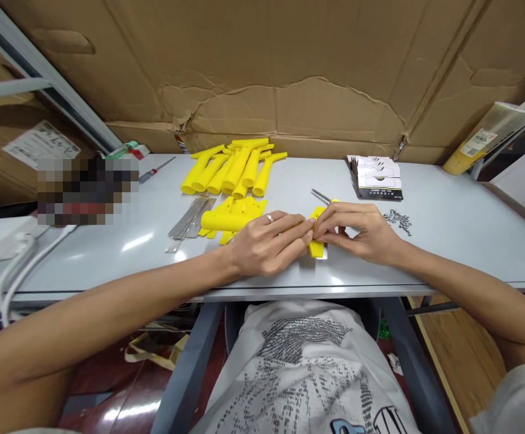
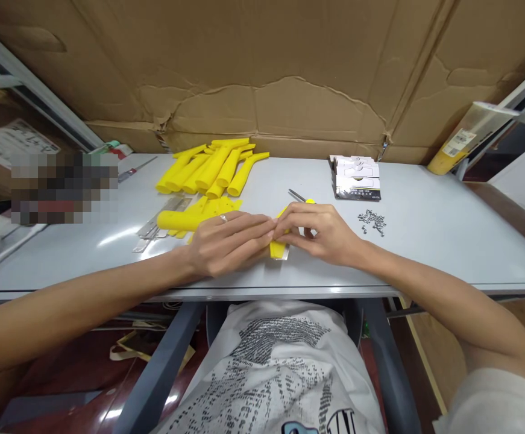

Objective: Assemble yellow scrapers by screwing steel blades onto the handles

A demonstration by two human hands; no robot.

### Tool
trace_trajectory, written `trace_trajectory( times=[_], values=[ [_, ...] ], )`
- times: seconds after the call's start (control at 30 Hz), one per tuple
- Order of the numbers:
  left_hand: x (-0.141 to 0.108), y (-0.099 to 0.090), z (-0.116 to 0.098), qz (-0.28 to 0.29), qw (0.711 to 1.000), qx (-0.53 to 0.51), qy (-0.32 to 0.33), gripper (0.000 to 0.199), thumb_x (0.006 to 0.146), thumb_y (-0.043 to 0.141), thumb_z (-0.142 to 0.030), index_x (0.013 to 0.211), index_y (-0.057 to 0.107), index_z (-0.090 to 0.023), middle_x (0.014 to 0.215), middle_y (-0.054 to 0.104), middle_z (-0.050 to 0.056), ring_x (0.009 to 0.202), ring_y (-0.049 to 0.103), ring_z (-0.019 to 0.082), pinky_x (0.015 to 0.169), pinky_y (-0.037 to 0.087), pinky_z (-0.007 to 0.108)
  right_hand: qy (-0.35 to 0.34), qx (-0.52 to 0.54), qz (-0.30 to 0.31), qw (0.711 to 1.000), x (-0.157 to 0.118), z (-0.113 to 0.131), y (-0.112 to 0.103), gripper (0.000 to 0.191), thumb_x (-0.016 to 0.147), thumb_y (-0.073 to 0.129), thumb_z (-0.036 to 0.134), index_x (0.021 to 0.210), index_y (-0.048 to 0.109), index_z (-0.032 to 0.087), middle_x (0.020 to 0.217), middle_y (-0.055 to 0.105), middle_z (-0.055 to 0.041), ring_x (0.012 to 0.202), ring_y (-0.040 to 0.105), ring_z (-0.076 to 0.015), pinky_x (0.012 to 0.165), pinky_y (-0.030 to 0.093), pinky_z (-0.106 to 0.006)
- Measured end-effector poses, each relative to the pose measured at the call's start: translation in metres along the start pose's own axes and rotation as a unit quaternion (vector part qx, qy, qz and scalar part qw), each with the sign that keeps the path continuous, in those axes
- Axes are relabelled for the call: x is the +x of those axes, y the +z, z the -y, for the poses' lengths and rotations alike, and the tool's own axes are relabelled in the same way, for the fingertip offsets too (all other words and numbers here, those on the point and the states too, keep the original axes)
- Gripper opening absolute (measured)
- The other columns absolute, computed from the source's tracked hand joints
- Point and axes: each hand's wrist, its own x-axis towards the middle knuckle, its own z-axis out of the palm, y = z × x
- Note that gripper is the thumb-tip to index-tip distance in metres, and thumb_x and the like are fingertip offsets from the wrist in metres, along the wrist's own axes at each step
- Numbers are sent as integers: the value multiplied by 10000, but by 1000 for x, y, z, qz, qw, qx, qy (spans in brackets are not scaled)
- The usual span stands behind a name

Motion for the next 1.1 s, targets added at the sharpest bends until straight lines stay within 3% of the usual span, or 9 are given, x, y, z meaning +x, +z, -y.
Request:
trace_trajectory(
  times=[0.13, 0.27, 0.53, 0.63, 0.73, 0.83, 0.93, 1.0, 1.1],
  values=[
    [-1, 0, -1, -12, 1000, 12, 13, 121, 1024, 664, -195, 978, 769, -231, 1213, 830, 93, 1133, 809, 277, 893, 700, 418, -17, -5, 1, 1000, 0, 1, -1, 97, 1036, 708, 250, 1021, 798, 217, 1018, 788, -70, 928, 749, -174, 811, 633, -354],
    [-1, -3, -3, 1, 1000, -18, -13, 136, 1016, 659, -181, 991, 781, -235, 1233, 824, 95, 1163, 800, 290, 930, 704, 455, -6, 12, 8, 1000, 1, 4, -1, 102, 1029, 713, 262, 1019, 810, 231, 1020, 772, -68, 920, 729, -170, 663, 591, -300],
    [-11, -3, 0, -13, 997, 58, 52, 190, 994, 639, -158, 1057, 792, -250, 1329, 789, 101, 1247, 766, 322, 931, 707, 482, 133, 84, -25, 987, 0, 8, 2, 65, 909, 836, 295, 962, 817, 263, 1060, 602, -23, 651, 509, -74, 504, 487, -248],
    [-16, 1, 2, -32, 986, 123, 104, 201, 993, 630, -167, 1097, 784, -245, 1375, 769, 98, 1277, 751, 314, 929, 703, 452, 163, 110, -26, 980, 0, 8, 4, 88, 860, 870, 252, 931, 820, 266, 1043, 549, -8, 650, 467, -62, 501, 450, -235],
    [-16, 1, 3, -8, 991, 99, 86, 214, 986, 628, -188, 1110, 786, -263, 1363, 777, 84, 1286, 745, 323, 931, 699, 469, 188, 106, -35, 976, -1, 9, 7, 108, 831, 880, 240, 890, 790, 253, 1005, 507, -9, 708, 459, -89, 486, 413, -215],
    [-15, -1, 3, 24, 997, 59, 48, 220, 978, 625, -190, 1084, 797, -276, 1328, 792, 73, 1278, 747, 335, 946, 697, 503, 232, 144, -81, 959, -3, 11, 13, 377, 750, 938, 262, 1014, 670, 263, 1018, 481, 3, 726, 444, -96, 472, 412, -198],
    [-15, -3, 4, 7, 998, 43, 43, 195, 972, 650, -187, 1047, 802, -282, 1330, 791, 64, 1268, 752, 347, 945, 705, 517, 265, 222, -126, 930, -4, 10, 18, 711, 658, 987, 244, 1162, 490, 310, 1084, 478, 18, 748, 497, -82, 511, 487, -185],
    [-16, -5, 4, -4, 998, 36, 54, 178, 960, 680, -179, 1028, 801, -290, 1325, 793, 52, 1267, 752, 356, 934, 713, 517, 287, 275, -110, 911, -3, 9, 20, 838, 651, 985, 224, 1239, 399, 340, 1086, 525, 25, 800, 574, -102, 548, 548, -191],
    [-16, -7, 2, -9, 992, 87, 92, 174, 942, 700, -163, 1010, 798, -290, 1300, 803, 32, 1266, 754, 346, 901, 727, 477, 318, 373, -27, 871, 1, 8, 20, 869, 701, 955, 230, 1303, 338, 336, 1039, 635, 23, 828, 662, -148, 531, 599, -222]
  ],
)
